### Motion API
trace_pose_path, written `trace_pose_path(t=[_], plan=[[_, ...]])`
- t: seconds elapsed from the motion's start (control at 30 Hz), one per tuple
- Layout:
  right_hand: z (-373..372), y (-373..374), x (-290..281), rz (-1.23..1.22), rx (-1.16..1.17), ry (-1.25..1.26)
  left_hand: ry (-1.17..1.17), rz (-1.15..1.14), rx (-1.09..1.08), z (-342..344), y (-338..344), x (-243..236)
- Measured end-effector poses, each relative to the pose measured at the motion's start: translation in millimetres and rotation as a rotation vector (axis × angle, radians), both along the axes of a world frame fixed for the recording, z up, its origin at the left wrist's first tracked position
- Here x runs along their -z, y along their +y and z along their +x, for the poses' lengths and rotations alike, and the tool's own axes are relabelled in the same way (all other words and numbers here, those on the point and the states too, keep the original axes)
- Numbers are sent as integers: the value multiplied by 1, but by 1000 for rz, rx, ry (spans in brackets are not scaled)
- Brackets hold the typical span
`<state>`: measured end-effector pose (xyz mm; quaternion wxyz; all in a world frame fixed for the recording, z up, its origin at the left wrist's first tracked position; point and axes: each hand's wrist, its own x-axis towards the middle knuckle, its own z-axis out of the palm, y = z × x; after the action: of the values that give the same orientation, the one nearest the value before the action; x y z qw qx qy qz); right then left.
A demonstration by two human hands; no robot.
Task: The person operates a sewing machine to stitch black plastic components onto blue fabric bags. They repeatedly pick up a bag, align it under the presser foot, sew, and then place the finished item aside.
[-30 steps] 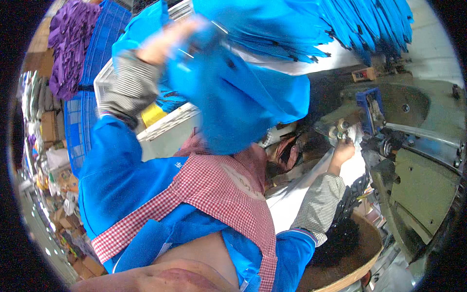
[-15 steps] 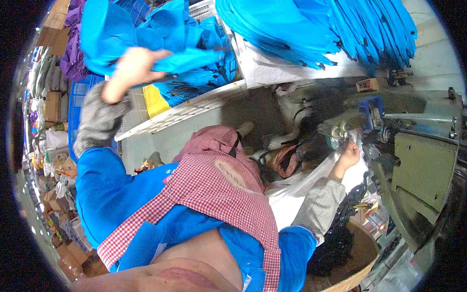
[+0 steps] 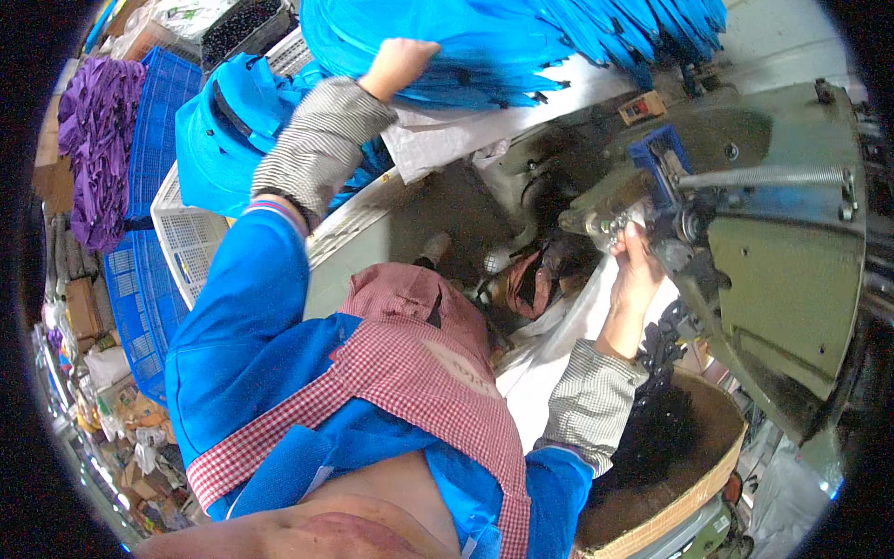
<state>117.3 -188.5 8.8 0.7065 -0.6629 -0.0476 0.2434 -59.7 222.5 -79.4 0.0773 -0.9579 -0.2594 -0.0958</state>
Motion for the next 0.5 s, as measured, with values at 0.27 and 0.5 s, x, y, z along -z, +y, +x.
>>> trace_pose_path(t=[0.27, 0.5], plan=[[-1, 9, 11, 155, -66, -39, -799, 151, -633, -193, -14, -224], [-30, -9, 20, 151, 74, -336, -1103, -624, -429, -315, -105, -268]])
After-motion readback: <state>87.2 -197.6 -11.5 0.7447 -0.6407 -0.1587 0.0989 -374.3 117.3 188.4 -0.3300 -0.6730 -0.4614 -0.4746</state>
